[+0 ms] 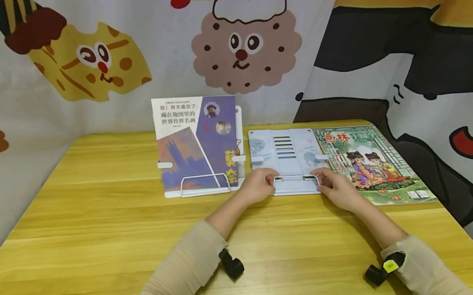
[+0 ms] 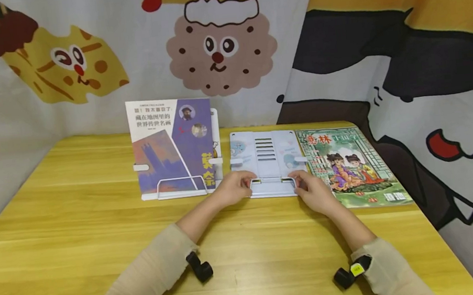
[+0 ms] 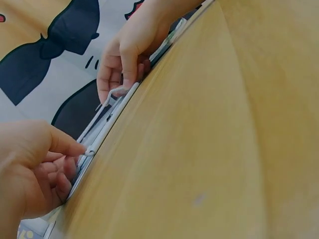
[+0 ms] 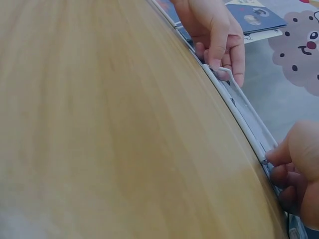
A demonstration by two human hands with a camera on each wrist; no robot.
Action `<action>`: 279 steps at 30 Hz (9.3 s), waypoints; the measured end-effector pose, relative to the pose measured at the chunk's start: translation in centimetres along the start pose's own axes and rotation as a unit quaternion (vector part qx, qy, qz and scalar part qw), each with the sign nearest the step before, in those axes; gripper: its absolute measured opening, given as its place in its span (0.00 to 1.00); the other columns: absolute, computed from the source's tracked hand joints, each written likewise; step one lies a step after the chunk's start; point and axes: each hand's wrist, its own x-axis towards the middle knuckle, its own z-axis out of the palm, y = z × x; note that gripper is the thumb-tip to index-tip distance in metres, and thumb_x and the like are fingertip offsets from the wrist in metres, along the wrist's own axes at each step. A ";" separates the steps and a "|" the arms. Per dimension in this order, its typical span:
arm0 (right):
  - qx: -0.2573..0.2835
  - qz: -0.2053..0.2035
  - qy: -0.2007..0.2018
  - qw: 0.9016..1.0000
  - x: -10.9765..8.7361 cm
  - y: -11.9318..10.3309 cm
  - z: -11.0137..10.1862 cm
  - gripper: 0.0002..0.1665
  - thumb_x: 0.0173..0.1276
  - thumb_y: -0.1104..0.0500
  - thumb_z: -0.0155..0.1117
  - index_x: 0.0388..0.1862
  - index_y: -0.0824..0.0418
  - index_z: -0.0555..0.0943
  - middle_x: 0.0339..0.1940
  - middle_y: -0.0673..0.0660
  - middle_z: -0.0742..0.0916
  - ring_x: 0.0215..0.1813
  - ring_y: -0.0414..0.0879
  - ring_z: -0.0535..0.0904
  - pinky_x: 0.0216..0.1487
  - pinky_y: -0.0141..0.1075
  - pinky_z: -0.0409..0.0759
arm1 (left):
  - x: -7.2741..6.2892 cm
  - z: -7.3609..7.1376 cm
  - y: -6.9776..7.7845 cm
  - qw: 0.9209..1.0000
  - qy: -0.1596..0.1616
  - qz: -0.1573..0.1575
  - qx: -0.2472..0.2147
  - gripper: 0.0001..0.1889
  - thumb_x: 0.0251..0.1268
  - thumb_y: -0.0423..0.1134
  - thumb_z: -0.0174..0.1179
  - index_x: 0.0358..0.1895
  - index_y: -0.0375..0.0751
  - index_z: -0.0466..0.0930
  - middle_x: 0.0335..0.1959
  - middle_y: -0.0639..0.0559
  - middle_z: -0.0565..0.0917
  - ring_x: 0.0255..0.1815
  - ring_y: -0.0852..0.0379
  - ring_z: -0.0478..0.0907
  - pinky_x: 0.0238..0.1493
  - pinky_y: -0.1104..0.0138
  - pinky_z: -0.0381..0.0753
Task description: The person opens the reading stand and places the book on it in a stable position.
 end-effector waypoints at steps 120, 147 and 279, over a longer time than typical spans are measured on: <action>0.031 0.025 0.373 0.927 5.5 -2.8 -2.8 0.34 0.61 0.60 0.70 0.67 0.53 0.72 0.53 0.59 0.83 0.48 0.49 0.69 0.41 0.35 0.62 | -1.8 -4.7 3.3 0.944 0.227 0.238 -0.026 0.32 0.56 0.23 0.62 0.64 0.37 0.60 0.13 0.57 0.73 0.13 0.64 0.65 0.17 0.70 0.69; 0.135 -0.045 0.215 0.966 4.7 -8.5 -3.1 0.29 0.76 0.56 0.50 0.74 0.55 0.62 0.77 0.55 0.54 0.43 0.41 0.72 0.40 0.32 0.69 | -4.0 -0.6 7.8 0.904 0.214 0.348 0.128 0.29 0.62 0.27 0.61 0.63 0.41 0.56 0.19 0.53 0.74 0.13 0.66 0.62 0.18 0.80 0.62; 0.142 -0.070 0.011 0.987 11.5 -9.6 -4.9 0.23 0.77 0.58 0.49 0.65 0.67 0.70 0.61 0.66 0.75 0.53 0.46 0.72 0.51 0.45 0.71 | -5.9 -0.5 8.8 0.946 0.223 0.217 0.091 0.15 0.60 0.40 0.64 0.48 0.41 0.75 0.46 0.53 0.77 0.40 0.58 0.76 0.37 0.77 0.73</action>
